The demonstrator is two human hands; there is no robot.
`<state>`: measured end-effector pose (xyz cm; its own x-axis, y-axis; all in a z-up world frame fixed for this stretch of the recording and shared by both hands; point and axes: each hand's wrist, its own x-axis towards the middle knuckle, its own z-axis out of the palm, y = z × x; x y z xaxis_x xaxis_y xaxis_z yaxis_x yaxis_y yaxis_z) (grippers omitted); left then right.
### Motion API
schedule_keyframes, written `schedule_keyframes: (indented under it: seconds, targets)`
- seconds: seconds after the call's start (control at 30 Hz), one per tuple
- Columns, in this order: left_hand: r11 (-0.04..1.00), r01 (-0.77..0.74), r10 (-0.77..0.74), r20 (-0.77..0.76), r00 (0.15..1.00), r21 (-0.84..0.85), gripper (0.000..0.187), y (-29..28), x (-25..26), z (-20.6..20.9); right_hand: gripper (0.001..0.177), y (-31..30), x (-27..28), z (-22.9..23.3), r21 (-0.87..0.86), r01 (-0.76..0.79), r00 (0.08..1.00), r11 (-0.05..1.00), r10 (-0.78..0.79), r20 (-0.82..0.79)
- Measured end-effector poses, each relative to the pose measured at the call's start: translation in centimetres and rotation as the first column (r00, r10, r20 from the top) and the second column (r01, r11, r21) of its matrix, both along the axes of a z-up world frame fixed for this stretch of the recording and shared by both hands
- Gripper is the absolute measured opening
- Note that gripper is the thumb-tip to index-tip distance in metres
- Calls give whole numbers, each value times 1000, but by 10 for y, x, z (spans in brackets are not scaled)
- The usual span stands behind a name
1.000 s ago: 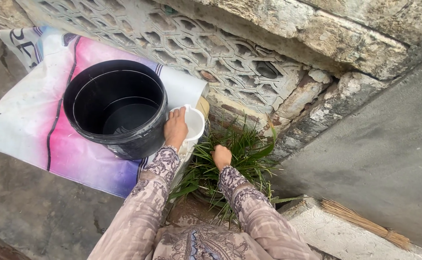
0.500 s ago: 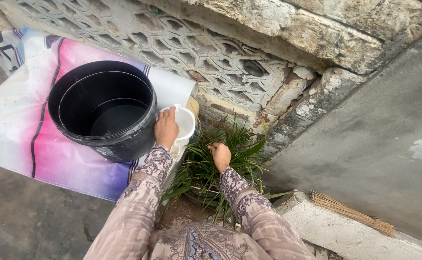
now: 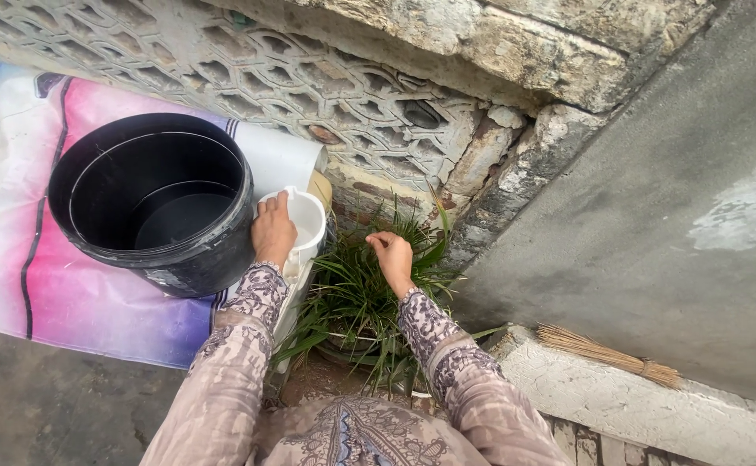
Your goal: Tending to a plant by inspecting leaves and watering it with a mug.
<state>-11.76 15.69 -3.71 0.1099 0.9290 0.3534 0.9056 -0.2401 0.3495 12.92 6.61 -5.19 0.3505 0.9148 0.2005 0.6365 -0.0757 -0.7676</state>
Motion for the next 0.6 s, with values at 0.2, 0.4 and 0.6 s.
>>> schedule_keyframes:
  seconds: [0.2,0.4,0.6]
  targets:
    - [1000,0,0,-6,1000,-22,59,2,1,-2,22,2,28,16,223,-44,953,974,108,-283]
    - [1000,16,-15,-53,998,6,67,4,-2,-11,29,-16,64,10,180,-127,930,976,180,-322]
    - [999,24,-25,-58,998,-22,69,1,-2,-7,25,-59,80,21,65,-318,947,946,320,-13]
